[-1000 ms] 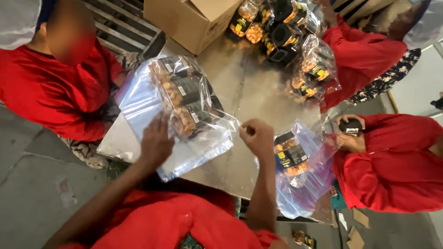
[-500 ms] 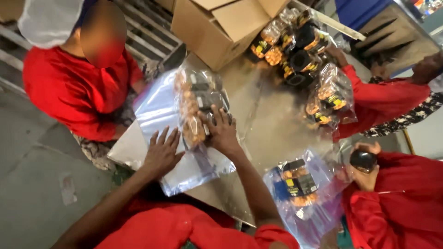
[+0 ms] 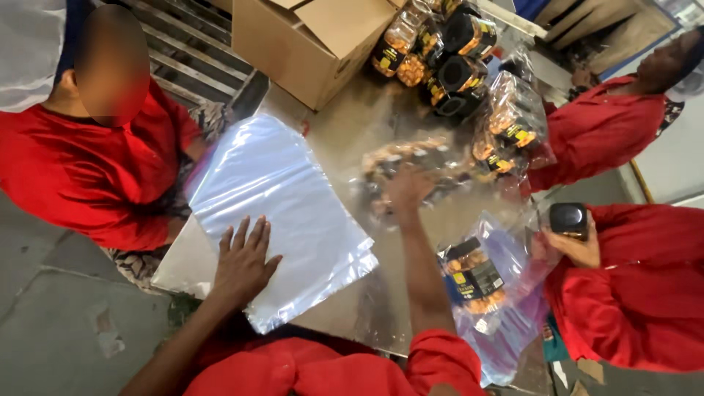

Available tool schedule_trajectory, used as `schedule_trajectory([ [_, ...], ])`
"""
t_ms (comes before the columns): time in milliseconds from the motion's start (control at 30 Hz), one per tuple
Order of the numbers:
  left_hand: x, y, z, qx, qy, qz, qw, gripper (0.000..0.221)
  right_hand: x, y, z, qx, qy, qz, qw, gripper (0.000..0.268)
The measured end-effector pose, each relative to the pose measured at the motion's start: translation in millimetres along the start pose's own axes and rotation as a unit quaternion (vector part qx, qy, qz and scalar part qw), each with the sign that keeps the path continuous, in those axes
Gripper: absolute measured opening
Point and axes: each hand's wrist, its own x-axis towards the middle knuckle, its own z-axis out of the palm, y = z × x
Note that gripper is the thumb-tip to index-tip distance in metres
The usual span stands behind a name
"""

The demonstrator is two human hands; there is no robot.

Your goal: The person places black-capped jars containing snack items into large plastic bags alongside other workers at a metal table, handling the jars one at a time and sliding them into the bags.

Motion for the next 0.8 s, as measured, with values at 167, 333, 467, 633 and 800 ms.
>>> schedule_trajectory([
  [167,4,1,-3,0.007,0.011,0.005,1.000,0.075,72,82,25,0.030,-0.069,0.155,0.985,0.099],
  [333,-7,-11,28,-0.078,0.052,0.009,0.996,0.063,64,69,54,0.097,0.137,-0.003,0.986,0.087],
  [467,19,-65,42,-0.146,0.163,-0.024,0.976,0.052,2,12,84,0.263,0.210,-0.355,0.872,0.071],
  [633,41,-209,-2,0.141,0.320,-0.197,0.916,0.073,-86,-1,89,0.374,0.026,-0.326,0.868,0.065],
  [800,10,-296,-14,0.112,0.212,-0.335,0.911,0.100,-134,27,68,0.521,-0.030,-0.158,0.838,0.064],
])
